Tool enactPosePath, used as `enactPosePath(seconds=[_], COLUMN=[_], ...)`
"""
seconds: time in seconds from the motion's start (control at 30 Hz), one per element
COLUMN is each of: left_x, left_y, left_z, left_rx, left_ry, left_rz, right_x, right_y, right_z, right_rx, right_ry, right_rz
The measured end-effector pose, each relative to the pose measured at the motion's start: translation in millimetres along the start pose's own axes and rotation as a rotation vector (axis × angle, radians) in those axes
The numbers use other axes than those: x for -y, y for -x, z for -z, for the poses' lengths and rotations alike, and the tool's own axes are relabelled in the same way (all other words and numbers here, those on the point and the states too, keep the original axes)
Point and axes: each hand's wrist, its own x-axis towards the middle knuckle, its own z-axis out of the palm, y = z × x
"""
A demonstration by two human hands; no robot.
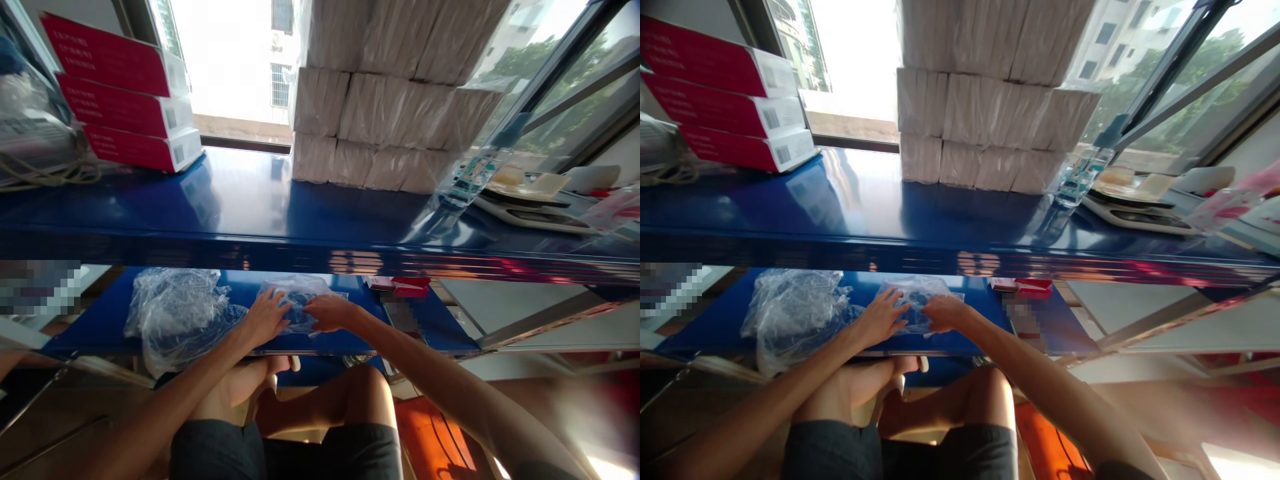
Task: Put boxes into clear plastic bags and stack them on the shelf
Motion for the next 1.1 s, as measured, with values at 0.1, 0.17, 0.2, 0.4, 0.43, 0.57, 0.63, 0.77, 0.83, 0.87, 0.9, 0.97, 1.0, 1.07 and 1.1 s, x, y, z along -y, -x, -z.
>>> enactPosePath(seconds=[0.1, 0.17, 0.2, 0.4, 0.43, 0.57, 0.63, 0.77, 0.83, 0.87, 0.9, 0.97, 1.0, 1.07, 1.1], left_x=[8.8, 11.2, 11.4, 5.4, 4.2, 1.9, 2.6, 2.3, -2.6, -6.4, -10.7, -19.5, -23.1, -27.6, -28.3], left_y=[-2.8, -7.8, -10.7, -13.4, -11.0, -1.8, 0.1, -1.3, -4.0, -5.7, -7.4, -10.3, -11.0, -10.0, -8.3], left_z=[-11.3, -11.4, -10.4, -9.5, -10.0, -7.0, -3.0, 9.6, 19.5, 25.0, 30.3, 37.8, 38.9, 34.9, 29.9], left_rx=[-0.049, -0.043, -0.026, 0.039, 0.039, 0.081, 0.114, 0.159, 0.14, 0.114, 0.083, 0.04, 0.043, 0.116, 0.174], left_ry=[0.034, 0.091, 0.122, 0.117, 0.108, 0.069, 0.038, -0.051, -0.1, -0.119, -0.134, -0.132, -0.104, -0.01, 0.036], left_rz=[0.084, 0.096, 0.102, 0.113, 0.097, 0.048, 0.073, 0.169, 0.161, 0.141, 0.112, 0.026, -0.025, -0.107, -0.119], right_x=[-5.0, -5.8, -5.9, -4.9, -3.9, 0.1, -0.8, -8.3, -11.3, -11.9, -12.1, -11.2, -10.4, -9.0, -8.4], right_y=[-0.1, -0.8, -1.1, 0.7, 1.6, 5.9, 8.6, 11.4, 9.9, 8.7, 7.2, 4.2, 2.9, 0.8, 0.1], right_z=[-6.4, -5.1, -3.1, 8.6, 8.6, 2.3, -3.3, -11.6, -11.7, -10.7, -9.3, -6.7, -6.1, -7.8, -10.2], right_rx=[0.03, 0.085, 0.133, 0.085, -0.006, -0.154, -0.097, -0.024, -0.027, -0.04, -0.065, -0.13, -0.145, -0.11, -0.079], right_ry=[-0.042, -0.16, -0.253, -0.489, -0.393, -0.015, 0.035, 0.042, 0.051, 0.047, 0.033, -0.027, -0.064, -0.12, -0.128], right_rz=[0.008, 0.058, 0.099, 0.137, 0.082, -0.018, -0.008, -0.042, -0.061, -0.05, -0.025, 0.04, 0.072, 0.116, 0.121])
